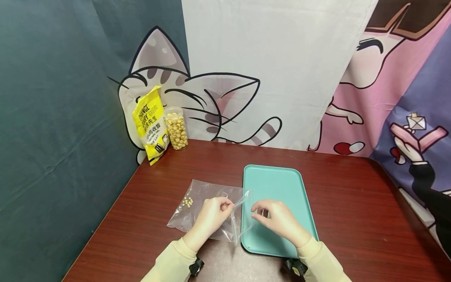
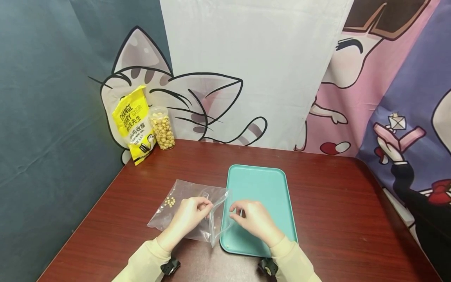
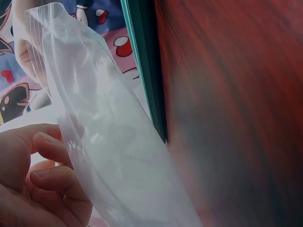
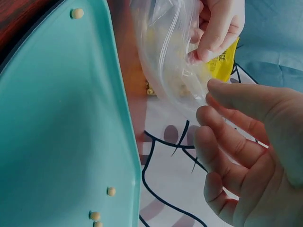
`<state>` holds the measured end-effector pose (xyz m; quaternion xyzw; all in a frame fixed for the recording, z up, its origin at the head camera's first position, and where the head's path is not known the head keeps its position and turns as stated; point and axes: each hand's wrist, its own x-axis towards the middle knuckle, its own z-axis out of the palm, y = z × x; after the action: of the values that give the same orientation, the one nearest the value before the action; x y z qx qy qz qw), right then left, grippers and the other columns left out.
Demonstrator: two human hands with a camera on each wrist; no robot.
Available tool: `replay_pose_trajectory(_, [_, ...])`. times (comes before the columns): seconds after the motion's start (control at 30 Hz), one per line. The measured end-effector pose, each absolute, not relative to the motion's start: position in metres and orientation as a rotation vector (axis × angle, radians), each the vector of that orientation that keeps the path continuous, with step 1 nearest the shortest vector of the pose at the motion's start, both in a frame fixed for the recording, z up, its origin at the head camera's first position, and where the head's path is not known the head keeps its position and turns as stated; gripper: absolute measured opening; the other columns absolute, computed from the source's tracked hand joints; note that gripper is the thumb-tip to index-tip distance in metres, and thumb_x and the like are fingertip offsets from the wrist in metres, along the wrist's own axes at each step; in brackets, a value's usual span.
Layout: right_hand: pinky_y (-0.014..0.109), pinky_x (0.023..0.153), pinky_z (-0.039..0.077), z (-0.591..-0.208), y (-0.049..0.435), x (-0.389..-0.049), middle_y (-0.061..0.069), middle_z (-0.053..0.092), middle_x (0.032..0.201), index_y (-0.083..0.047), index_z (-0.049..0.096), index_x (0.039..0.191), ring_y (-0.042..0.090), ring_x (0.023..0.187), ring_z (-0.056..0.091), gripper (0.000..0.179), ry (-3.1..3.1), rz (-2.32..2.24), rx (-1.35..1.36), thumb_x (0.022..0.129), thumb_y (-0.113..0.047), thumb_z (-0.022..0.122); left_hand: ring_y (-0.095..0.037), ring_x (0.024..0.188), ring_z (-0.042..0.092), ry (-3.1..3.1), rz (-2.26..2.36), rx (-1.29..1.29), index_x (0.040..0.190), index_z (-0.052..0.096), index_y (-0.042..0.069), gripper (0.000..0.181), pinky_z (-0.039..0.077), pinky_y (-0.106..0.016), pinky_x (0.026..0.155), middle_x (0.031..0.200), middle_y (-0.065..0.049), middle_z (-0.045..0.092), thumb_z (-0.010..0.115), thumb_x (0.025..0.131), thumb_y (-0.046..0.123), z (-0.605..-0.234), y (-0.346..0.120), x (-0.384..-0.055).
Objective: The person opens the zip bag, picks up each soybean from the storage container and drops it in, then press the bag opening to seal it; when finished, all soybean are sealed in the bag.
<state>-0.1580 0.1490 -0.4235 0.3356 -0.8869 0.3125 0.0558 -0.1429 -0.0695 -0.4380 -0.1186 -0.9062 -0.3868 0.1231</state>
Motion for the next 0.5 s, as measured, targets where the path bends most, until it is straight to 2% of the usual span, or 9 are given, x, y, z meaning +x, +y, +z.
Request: replay_pose_trajectory(0.5, [0.021,0.055,0.042,-0.434,0.169,-0.176,-0.013,0.055,0.067,-0.012,0.069,0.091,0.0,0.061,0.049,0.013,-2.611,1.112,0.867,0.079,-0.01,0.075,0.005,0.045,0.037,-2.632,-1.137,-0.359,0.076,0.071,0.012,0.011,0.036,-0.017,0.048,0.052,0.013,0.051,0.064,0.084,0.009,-0.438,-0.07,-0.142])
